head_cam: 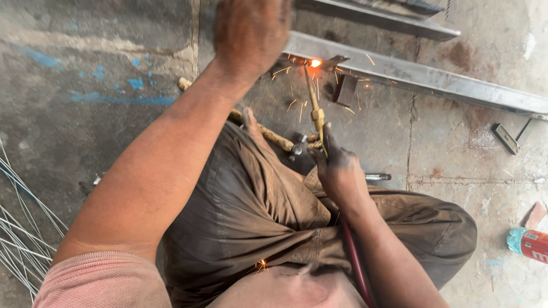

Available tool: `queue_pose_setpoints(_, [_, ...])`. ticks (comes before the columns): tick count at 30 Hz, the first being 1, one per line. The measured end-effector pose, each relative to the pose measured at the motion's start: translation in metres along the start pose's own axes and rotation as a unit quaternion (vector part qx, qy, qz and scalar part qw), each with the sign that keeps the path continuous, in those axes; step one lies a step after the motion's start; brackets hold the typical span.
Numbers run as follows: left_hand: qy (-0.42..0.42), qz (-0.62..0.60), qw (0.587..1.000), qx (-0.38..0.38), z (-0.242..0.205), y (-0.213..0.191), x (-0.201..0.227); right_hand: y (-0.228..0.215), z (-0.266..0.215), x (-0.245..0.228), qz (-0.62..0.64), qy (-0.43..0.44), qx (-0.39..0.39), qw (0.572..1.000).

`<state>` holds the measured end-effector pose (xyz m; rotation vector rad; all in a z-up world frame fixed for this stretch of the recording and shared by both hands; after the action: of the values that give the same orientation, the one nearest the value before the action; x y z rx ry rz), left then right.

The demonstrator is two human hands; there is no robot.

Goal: The person uses a welding torch and filler rod to join metal frame components on the floor. They align the pieces, apply heat and filler to create welds, and reposition the frame to work on different joints.

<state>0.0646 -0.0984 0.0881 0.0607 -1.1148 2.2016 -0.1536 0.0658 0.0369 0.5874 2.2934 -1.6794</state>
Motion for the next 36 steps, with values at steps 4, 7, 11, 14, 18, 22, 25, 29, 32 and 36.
queue_pose_setpoints(4, [-0.035,0.0,0.996,0.079,-0.008,-0.042,-0.025,-0.022,-0.02,-0.024,0.082,-0.091,0.009,0.992])
queue_pose_setpoints(7, [-0.068,0.004,0.995,0.078,-0.017,-0.051,-0.043,-0.027,-0.02,0.002,0.158,0.088,-0.077,0.98])
queue_pose_setpoints(11, [-0.154,-0.013,0.985,-0.078,-0.028,-0.007,-0.068,-0.065,-0.026,0.03,0.31,0.204,-0.129,0.92])
queue_pose_setpoints(14, [-0.122,0.036,0.977,-0.169,-0.029,0.035,-0.06,-0.116,-0.022,0.053,0.401,0.169,-0.069,0.898])
queue_pose_setpoints(18, [-0.123,0.074,0.933,-0.331,-0.046,0.096,-0.055,-0.157,-0.016,0.099,0.531,0.134,-0.003,0.837])
queue_pose_setpoints(22, [-0.107,0.101,0.937,-0.317,-0.043,0.108,-0.052,-0.162,-0.012,0.139,0.54,0.154,0.022,0.827])
queue_pose_setpoints(25, [-0.114,0.106,0.92,-0.36,-0.04,0.108,-0.055,-0.156,-0.008,0.152,0.545,0.18,0.012,0.819])
queue_pose_setpoints(29, [-0.143,0.085,0.898,-0.408,-0.045,0.113,-0.055,-0.153,-0.003,0.153,0.558,0.176,-0.023,0.811])
queue_pose_setpoints(32, [-0.172,0.068,0.881,-0.436,-0.056,0.116,-0.069,-0.144,-0.002,0.155,0.57,0.186,-0.035,0.799])
queue_pose_setpoints(36, [-0.187,0.096,0.863,-0.459,-0.07,0.127,-0.086,-0.134,-0.001,0.161,0.56,0.216,-0.041,0.799])
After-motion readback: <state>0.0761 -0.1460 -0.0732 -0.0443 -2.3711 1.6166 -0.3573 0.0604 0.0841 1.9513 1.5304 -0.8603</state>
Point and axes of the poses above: each hand's wrist, its own z-axis towards the middle knuckle, its own y-axis out of the palm, x = y × z, the point moved 10 cm from there along z, towards the middle knuckle, and after that the axes turned 14 degrees about y, right-handed, at the moved point
